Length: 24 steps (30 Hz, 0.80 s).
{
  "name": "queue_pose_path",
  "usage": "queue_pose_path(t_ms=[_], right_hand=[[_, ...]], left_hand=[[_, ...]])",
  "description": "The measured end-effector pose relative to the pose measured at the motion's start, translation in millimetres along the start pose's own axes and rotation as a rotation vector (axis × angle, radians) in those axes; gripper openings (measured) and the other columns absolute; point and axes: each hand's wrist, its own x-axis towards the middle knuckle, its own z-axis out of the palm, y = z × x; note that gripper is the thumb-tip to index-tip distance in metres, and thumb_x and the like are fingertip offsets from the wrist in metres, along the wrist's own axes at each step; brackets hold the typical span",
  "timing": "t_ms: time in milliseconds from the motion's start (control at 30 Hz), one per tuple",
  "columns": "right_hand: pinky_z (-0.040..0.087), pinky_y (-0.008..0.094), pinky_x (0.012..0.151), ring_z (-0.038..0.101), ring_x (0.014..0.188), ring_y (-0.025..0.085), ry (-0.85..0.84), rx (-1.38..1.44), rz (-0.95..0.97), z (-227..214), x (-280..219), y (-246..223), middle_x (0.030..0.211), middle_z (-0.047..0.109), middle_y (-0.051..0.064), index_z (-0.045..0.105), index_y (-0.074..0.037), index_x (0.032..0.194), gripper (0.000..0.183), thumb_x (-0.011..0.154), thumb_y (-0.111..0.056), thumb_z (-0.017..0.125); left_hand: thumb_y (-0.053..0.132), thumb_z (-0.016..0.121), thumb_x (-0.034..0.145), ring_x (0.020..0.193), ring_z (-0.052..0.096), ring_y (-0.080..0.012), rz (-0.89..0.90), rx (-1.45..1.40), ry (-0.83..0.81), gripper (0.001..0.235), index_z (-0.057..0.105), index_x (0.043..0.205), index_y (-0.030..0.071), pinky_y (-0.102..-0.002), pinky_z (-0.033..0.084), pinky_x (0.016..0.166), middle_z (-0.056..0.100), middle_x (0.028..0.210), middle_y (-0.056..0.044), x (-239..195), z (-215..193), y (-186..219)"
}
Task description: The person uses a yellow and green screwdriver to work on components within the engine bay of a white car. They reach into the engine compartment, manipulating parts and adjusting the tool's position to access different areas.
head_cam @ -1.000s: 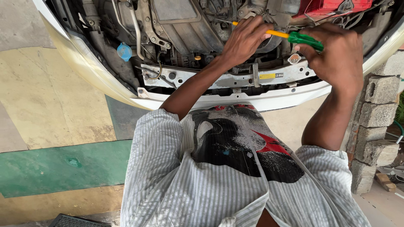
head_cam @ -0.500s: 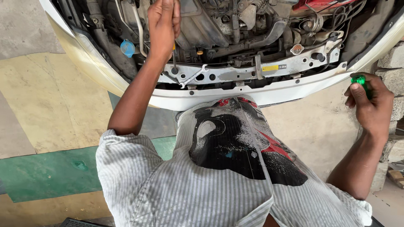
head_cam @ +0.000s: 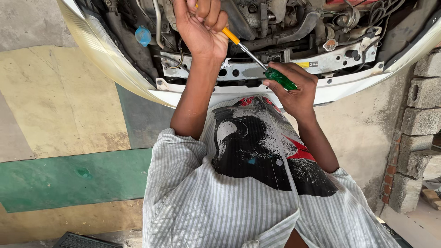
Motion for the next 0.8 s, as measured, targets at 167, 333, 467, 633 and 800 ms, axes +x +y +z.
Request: queue_pose_path(t_ms=[167,333,467,633,800], right_hand=[[0.059,0.027,0.084,0.073,0.095,0.016,0.007,0.043,0.048,2,-3,2,0.108,0.075,0.014,0.074,0.0,0.124,0.039,0.089,-0.009,0.089],[0.057,0.027,0.088,0.072,0.098,0.015,0.022,0.073,0.079,-2,-9,9,0.108,0.075,0.012,0.073,0.0,0.126,0.04,0.09,-0.008,0.089],[0.056,0.026,0.087,0.071,0.095,0.015,0.028,0.095,0.111,-5,-13,13,0.105,0.074,0.011,0.073,0.001,0.126,0.041,0.09,-0.008,0.09],[0.058,0.027,0.091,0.073,0.1,0.015,0.016,0.159,0.125,-3,-12,14,0.108,0.075,0.012,0.072,0.0,0.128,0.039,0.092,-0.009,0.087],[0.058,0.027,0.091,0.072,0.101,0.016,0.028,0.206,0.143,2,-12,15,0.11,0.075,0.013,0.072,0.001,0.129,0.039,0.094,-0.011,0.086]], left_hand=[[0.034,0.036,0.115,0.055,0.018,-0.0104,0.009,-0.02,-0.034,0.036,0.039,0.084,0.014,-0.027,0.015,0.045,0.025,0.066,0.002,-10,5,-2],[0.056,0.025,0.112,0.053,0.013,-0.0107,0.008,-0.086,-0.229,0.051,0.035,0.084,0.015,-0.027,0.012,0.043,0.022,0.065,0.003,-24,16,-3],[0.061,0.018,0.11,0.051,0.009,-0.0102,0.069,0.011,-0.4,0.053,0.03,0.085,0.015,-0.026,0.01,0.04,0.021,0.064,0.003,-31,20,-4],[0.062,0.015,0.109,0.05,0.007,-0.0104,0.076,0.016,-0.522,0.054,0.029,0.085,0.016,-0.027,0.01,0.04,0.019,0.061,0.003,-31,28,-2],[0.063,0.015,0.108,0.047,0.008,-0.0099,0.09,0.05,-0.565,0.054,0.029,0.085,0.016,-0.028,0.011,0.041,0.02,0.06,0.003,-31,34,0]])
